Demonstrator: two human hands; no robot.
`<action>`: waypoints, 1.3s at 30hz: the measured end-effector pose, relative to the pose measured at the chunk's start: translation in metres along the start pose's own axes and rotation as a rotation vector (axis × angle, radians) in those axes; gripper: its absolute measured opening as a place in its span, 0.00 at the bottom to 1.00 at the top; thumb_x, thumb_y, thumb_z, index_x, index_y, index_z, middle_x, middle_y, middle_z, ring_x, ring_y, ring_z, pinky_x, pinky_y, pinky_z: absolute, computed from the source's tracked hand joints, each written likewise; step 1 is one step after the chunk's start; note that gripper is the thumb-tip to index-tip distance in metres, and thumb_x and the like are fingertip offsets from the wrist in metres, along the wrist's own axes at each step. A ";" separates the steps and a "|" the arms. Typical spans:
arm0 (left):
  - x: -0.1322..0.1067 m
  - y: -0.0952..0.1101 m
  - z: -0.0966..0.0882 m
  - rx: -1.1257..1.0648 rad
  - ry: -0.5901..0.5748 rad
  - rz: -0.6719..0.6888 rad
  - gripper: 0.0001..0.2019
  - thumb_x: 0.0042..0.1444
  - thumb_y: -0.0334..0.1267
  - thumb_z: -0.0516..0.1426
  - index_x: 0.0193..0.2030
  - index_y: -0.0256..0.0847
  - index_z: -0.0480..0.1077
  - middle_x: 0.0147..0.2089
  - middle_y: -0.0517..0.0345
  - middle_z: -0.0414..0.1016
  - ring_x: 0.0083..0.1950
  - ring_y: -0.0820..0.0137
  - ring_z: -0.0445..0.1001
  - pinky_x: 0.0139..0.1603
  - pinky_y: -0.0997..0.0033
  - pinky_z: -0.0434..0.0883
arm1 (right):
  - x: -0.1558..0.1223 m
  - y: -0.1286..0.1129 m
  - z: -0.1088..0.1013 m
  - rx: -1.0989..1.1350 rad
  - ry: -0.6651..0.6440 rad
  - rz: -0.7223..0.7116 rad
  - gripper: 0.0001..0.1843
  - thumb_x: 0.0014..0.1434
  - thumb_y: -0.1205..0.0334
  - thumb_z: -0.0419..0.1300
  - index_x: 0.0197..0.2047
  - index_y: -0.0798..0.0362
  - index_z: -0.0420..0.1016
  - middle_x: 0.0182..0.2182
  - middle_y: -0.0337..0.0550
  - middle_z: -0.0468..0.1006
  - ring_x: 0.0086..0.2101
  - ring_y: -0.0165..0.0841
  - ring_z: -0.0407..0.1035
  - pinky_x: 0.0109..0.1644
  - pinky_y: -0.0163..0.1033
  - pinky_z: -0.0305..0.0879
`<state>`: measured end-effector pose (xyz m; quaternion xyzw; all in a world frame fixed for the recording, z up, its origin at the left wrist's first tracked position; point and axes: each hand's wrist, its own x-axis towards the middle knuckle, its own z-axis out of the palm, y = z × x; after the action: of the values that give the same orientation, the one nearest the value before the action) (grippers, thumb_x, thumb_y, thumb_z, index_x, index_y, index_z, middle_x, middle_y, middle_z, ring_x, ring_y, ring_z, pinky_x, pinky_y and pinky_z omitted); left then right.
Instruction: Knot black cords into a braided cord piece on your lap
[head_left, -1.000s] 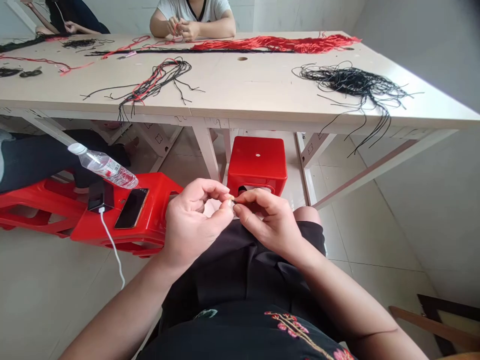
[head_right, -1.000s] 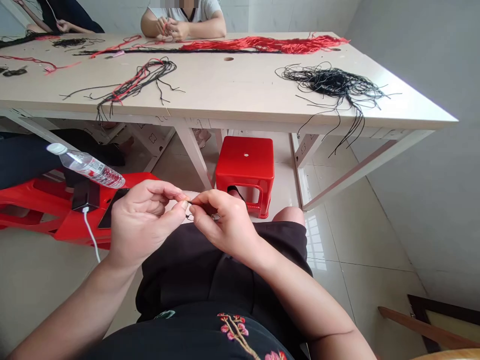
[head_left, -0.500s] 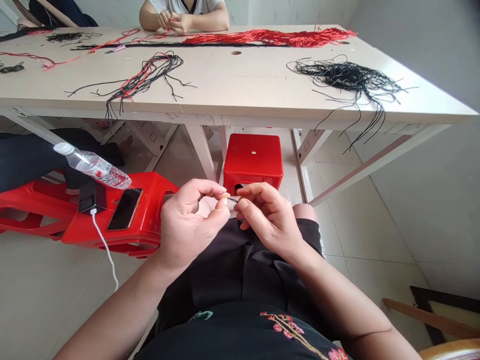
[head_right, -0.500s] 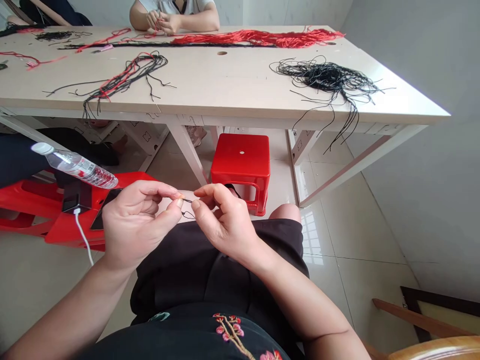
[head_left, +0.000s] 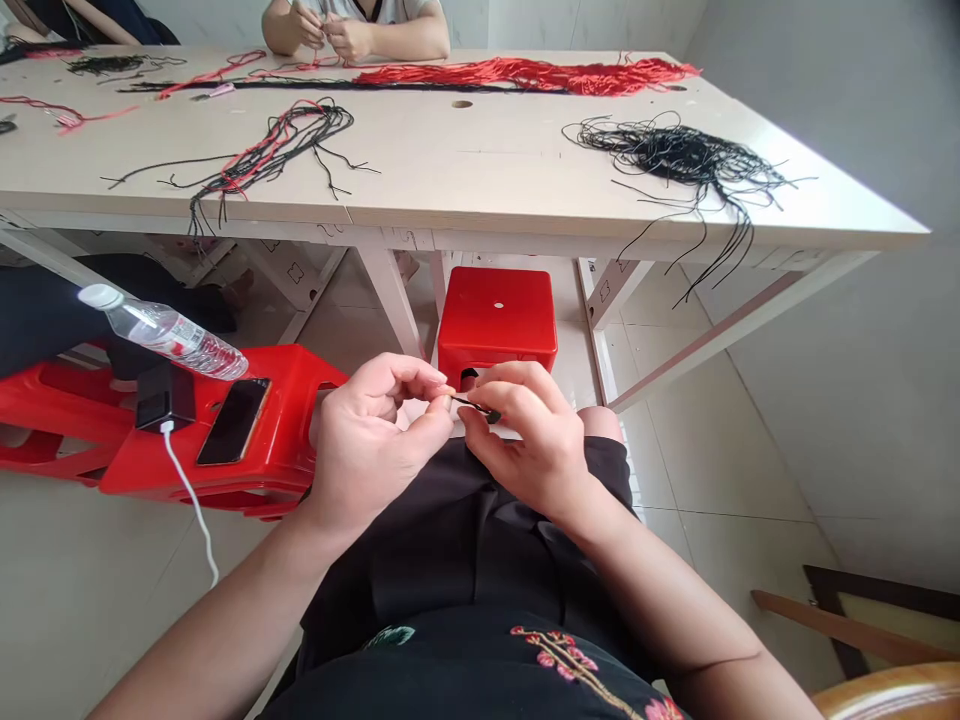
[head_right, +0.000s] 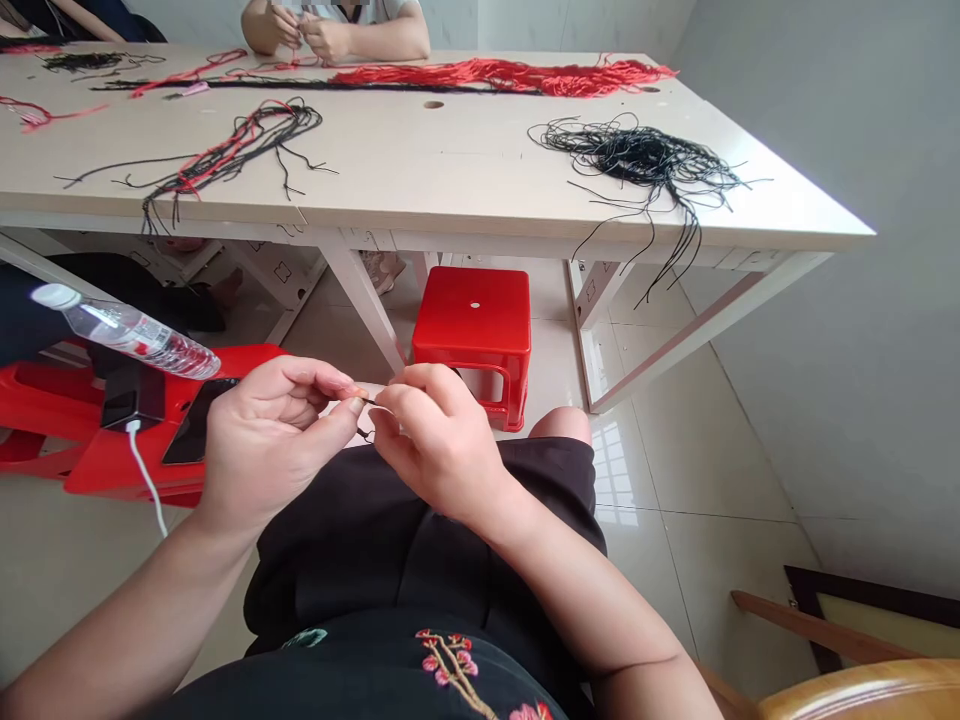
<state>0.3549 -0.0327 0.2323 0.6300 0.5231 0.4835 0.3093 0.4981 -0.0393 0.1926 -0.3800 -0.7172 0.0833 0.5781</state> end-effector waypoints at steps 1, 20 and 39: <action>0.000 0.000 0.001 -0.004 -0.008 -0.006 0.05 0.46 0.31 0.61 0.31 0.41 0.71 0.27 0.63 0.73 0.27 0.75 0.73 0.28 0.78 0.72 | -0.001 0.001 0.001 -0.048 0.005 -0.033 0.07 0.57 0.71 0.57 0.37 0.49 0.69 0.35 0.44 0.73 0.38 0.32 0.70 0.39 0.38 0.72; -0.002 -0.009 0.006 0.200 -0.119 0.092 0.06 0.46 0.31 0.58 0.33 0.41 0.70 0.31 0.61 0.75 0.34 0.73 0.75 0.39 0.75 0.74 | 0.005 0.001 -0.005 0.072 -0.224 0.280 0.06 0.54 0.69 0.54 0.26 0.51 0.64 0.26 0.40 0.71 0.29 0.29 0.66 0.30 0.34 0.64; 0.008 -0.010 0.002 -0.024 -0.342 -0.160 0.07 0.41 0.26 0.59 0.28 0.39 0.67 0.25 0.63 0.71 0.26 0.77 0.71 0.29 0.78 0.71 | 0.007 0.025 -0.016 0.533 -0.486 0.538 0.03 0.52 0.68 0.57 0.27 0.54 0.68 0.35 0.40 0.70 0.38 0.29 0.67 0.43 0.36 0.65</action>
<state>0.3528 -0.0225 0.2254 0.6557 0.5057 0.3492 0.4387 0.5233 -0.0219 0.1891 -0.3601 -0.6614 0.4993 0.4284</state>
